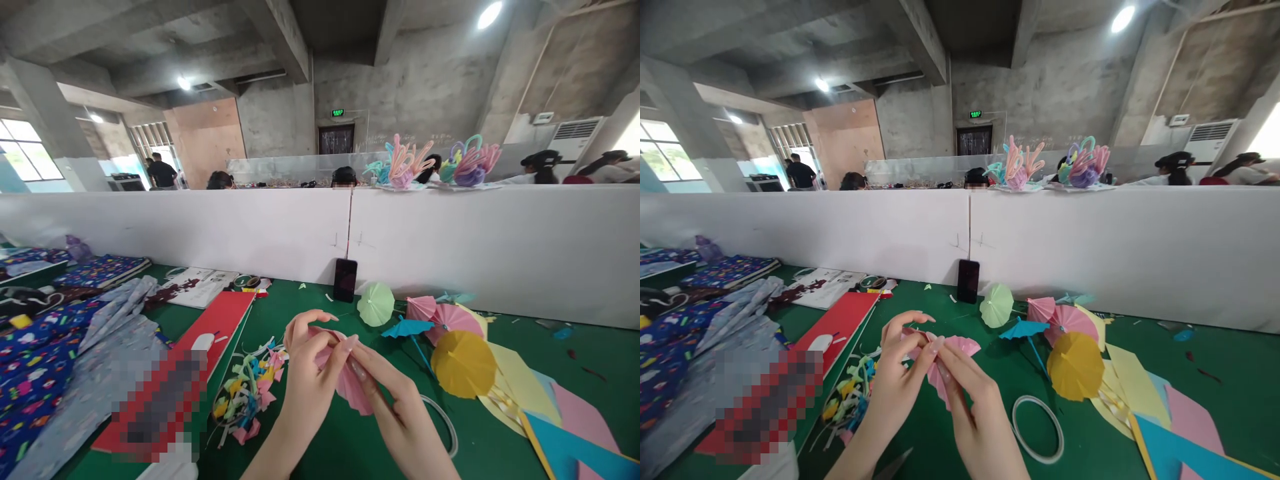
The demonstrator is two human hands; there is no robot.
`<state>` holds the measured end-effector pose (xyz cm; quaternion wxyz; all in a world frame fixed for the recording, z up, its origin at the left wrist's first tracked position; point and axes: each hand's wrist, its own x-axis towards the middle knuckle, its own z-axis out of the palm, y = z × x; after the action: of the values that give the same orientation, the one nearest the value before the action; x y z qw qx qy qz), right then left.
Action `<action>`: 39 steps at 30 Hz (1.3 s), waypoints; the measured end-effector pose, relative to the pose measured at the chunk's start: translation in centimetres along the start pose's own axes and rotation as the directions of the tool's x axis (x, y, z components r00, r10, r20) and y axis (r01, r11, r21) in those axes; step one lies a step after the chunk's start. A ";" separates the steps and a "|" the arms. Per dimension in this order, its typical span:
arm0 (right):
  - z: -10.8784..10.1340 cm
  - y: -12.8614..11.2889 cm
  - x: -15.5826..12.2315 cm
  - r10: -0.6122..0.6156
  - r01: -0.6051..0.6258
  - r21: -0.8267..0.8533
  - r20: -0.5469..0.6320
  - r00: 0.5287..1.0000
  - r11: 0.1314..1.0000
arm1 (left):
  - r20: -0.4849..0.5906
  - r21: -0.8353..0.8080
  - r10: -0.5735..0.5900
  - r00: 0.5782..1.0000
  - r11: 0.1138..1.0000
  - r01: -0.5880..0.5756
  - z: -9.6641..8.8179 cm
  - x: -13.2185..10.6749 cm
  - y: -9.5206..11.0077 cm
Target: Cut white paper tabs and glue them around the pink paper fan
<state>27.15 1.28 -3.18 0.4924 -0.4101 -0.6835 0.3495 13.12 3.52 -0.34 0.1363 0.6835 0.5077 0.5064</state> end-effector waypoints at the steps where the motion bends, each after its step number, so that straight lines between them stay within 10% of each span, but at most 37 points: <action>1: 0.0 -0.1 -0.3 -0.010 0.010 0.008 -0.022 1.000 1.000 | 0.003 -0.013 -0.016 1.000 1.000 0.016 -0.2 -0.1 0.2; 16: 0.9 -2.2 -1.7 0.102 -0.100 0.118 -0.014 0.995 0.988 | -0.212 0.035 -0.024 0.977 0.999 0.033 -3.2 -3.3 0.3; 25: 1.7 -4.0 -3.3 0.106 -0.113 0.136 0.053 0.993 0.984 | 0.179 0.115 -0.060 0.982 0.993 0.040 -6.6 -6.0 -1.6; 39: 4.2 -4.4 -4.7 0.140 -0.134 -0.058 0.113 0.984 0.989 | 0.325 0.186 -0.067 0.943 0.983 0.006 -9.8 -10.0 -0.9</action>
<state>23.01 -5.11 -2.23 0.4159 -0.4471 -0.6900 0.3886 4.77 -7.60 -2.06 0.1657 0.7586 0.5346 0.3336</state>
